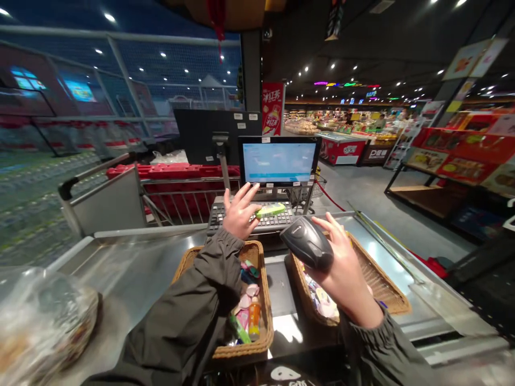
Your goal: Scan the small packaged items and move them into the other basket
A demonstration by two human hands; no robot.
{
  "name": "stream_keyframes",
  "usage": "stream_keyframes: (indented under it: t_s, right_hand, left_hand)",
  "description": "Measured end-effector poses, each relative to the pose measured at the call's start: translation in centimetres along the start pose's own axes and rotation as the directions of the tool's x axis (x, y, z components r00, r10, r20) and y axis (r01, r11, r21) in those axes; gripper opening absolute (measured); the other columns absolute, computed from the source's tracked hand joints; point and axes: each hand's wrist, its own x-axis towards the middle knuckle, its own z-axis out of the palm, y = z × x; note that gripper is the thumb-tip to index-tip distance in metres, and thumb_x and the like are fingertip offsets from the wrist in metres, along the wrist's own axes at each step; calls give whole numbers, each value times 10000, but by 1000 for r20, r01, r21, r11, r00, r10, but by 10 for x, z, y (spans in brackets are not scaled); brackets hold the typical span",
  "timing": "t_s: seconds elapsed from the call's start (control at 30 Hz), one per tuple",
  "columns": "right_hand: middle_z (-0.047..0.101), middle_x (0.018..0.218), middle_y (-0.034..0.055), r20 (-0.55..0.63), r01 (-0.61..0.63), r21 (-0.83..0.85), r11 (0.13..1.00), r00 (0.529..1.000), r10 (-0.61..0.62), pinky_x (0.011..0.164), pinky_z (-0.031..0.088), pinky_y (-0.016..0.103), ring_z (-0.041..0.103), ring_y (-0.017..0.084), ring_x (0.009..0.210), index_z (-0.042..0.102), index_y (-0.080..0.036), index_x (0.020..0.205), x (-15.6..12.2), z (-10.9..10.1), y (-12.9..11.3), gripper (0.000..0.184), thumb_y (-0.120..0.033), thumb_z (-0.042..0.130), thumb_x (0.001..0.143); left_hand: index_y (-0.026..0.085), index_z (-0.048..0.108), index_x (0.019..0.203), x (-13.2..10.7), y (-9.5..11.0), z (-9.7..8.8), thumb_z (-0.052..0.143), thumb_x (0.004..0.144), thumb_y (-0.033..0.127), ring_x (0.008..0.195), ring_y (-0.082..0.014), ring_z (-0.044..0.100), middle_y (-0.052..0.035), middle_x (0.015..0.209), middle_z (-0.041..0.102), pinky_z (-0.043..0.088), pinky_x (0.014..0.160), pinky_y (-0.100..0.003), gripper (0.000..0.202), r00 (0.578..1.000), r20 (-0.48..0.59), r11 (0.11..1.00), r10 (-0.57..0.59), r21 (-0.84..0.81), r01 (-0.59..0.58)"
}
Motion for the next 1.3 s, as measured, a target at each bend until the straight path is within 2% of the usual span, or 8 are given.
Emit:
stream_keyframes:
  t_s: [0.2, 0.37, 0.83, 1.07, 1.3]
  right_hand:
    - [483, 1401, 169, -28, 21, 40, 999, 999, -20, 1119, 285, 693, 247, 419, 1450, 614, -190, 1113, 6, 6, -18, 343, -249, 620, 776]
    - [498, 1385, 177, -33, -5, 50, 999, 999, 7, 1112, 297, 693, 274, 416, 1439, 562, -180, 1201, 9, 16, -30, 447, -221, 601, 758]
    - [513, 1389, 160, 60, -67, 25, 997, 996, 65, 1137, 236, 691, 252, 401, 1454, 602, -178, 1156, 5, 30, -47, 410, -219, 603, 747]
    - [533, 1374, 130, 71, -64, 41, 997, 996, 61, 1129, 239, 699, 275, 381, 1449, 552, -218, 1235, 5, 30, -55, 483, -203, 597, 755]
    - [518, 1380, 161, 57, -62, 28, 998, 997, 60, 1123, 254, 695, 273, 393, 1447, 568, -191, 1200, 3, 34, -57, 444, -222, 605, 759]
  left_hand:
    - [234, 700, 866, -11, -16, -11, 625, 760, 211, 1433, -312, 344, -66, 1529, 416, 25, 1183, -612, 132, 998, -42, 998, -50, 39, 52]
    - [237, 712, 872, -15, -23, -14, 634, 753, 204, 1439, -306, 334, -70, 1542, 390, 21, 1182, -609, 146, 996, -56, 996, -70, 52, 73]
    - [243, 718, 880, -21, -31, -21, 646, 762, 211, 1437, -300, 339, -84, 1542, 386, 35, 1172, -623, 141, 997, -57, 998, -45, 40, 47]
    - [239, 712, 874, -25, -33, -24, 646, 761, 194, 1424, -303, 363, -87, 1533, 403, 38, 1173, -627, 137, 997, -58, 999, -47, 22, 48]
    - [236, 712, 868, -32, -37, -27, 639, 757, 186, 1419, -302, 373, -88, 1523, 421, 28, 1174, -619, 142, 996, -53, 997, -68, 18, 69]
